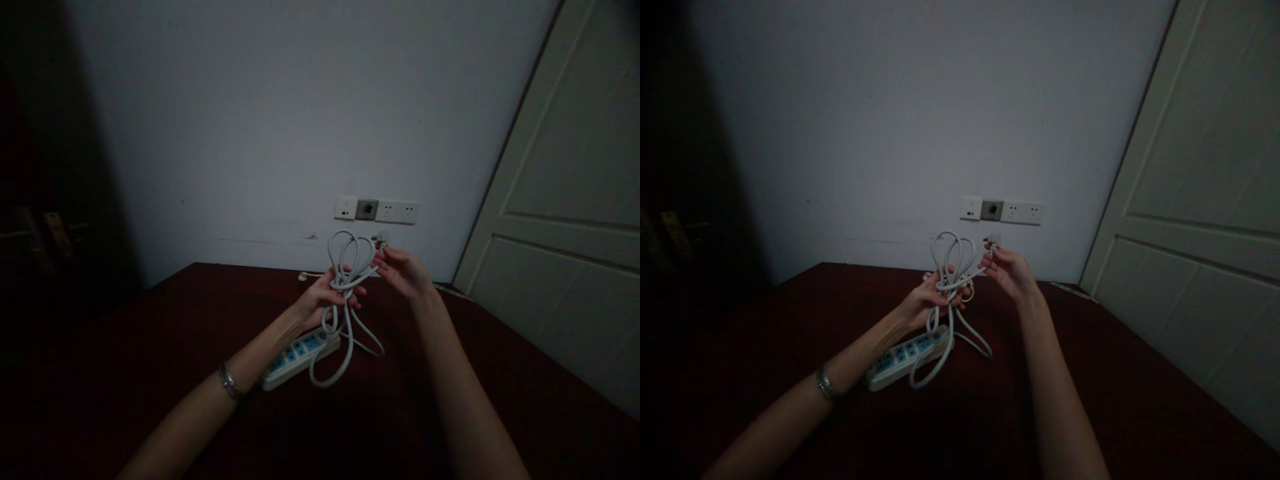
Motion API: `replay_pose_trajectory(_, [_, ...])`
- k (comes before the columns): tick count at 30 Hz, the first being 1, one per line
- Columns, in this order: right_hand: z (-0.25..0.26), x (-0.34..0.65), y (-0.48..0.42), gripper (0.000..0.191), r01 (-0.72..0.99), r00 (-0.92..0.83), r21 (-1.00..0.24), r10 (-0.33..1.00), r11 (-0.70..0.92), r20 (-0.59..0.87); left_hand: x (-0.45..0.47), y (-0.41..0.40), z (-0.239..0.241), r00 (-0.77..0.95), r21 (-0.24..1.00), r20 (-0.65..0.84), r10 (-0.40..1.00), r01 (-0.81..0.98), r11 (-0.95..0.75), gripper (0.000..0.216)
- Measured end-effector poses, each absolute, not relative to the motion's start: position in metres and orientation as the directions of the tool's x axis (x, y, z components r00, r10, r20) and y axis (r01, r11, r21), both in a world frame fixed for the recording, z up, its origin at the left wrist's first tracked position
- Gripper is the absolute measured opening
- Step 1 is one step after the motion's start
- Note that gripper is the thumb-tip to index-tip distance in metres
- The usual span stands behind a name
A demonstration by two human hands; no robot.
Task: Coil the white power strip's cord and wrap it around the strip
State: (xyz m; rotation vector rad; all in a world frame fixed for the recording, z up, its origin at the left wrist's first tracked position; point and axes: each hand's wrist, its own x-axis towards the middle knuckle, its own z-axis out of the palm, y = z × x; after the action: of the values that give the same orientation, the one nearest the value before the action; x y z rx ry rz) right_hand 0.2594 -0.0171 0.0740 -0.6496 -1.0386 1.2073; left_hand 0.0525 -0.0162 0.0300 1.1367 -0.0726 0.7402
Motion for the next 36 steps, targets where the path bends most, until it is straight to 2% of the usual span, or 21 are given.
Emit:
replay_pose_trajectory(5, [0.071, 0.261, -0.013, 0.015, -0.487, -0.030, -0.859, 0.980, 0.159, 0.199, 0.052, -0.013, 0.027, 0.781, 0.816, 0.452, 0.431, -0.557, 0.153, 0.059])
replay_pose_trajectory(11, [0.068, 0.258, -0.006, 0.015, -0.514, 0.022, -0.845, 0.987, 0.149, 0.161, 0.051, -0.021, 0.033, 0.793, 0.824, 0.439, 0.423, -0.543, 0.163, 0.073])
replay_pose_trajectory(15, [0.067, 0.258, -0.006, 0.013, -0.530, 0.029, -0.832, 0.984, 0.163, 0.175, 0.050, -0.023, 0.035, 0.818, 0.835, 0.406, 0.407, -0.513, 0.199, 0.075])
replay_pose_trajectory(18, [0.069, 0.258, -0.007, 0.011, -0.515, 0.023, -0.838, 0.980, 0.181, 0.197, 0.049, -0.020, 0.036, 0.834, 0.820, 0.379, 0.400, -0.504, 0.273, 0.068])
replay_pose_trajectory(21, [0.073, 0.255, -0.011, 0.009, -0.503, 0.030, -0.846, 0.982, 0.176, 0.186, 0.049, -0.017, 0.036, 0.844, 0.795, 0.346, 0.410, -0.496, 0.349, 0.051])
replay_pose_trajectory(24, [0.080, 0.248, -0.019, 0.009, -0.508, 0.018, -0.839, 0.976, 0.195, 0.216, 0.050, -0.015, 0.035, 0.829, 0.788, 0.283, 0.483, -0.488, 0.375, 0.030])
replay_pose_trajectory(27, [0.089, 0.241, -0.028, 0.009, -0.517, -0.007, -0.817, 0.954, 0.253, 0.300, 0.053, -0.016, 0.036, 0.802, 0.803, 0.246, 0.545, -0.484, 0.349, 0.021])
replay_pose_trajectory(31, [0.095, 0.235, -0.033, 0.008, -0.544, 0.037, -0.773, 0.930, 0.326, 0.367, 0.056, -0.020, 0.039, 0.803, 0.805, 0.288, 0.521, -0.498, 0.322, 0.019])
replay_pose_trajectory(36, [0.095, 0.235, -0.027, 0.013, -0.639, 0.127, -0.701, 0.942, 0.317, 0.311, 0.061, -0.025, 0.039, 0.819, 0.776, 0.358, 0.448, -0.528, 0.345, 0.027])
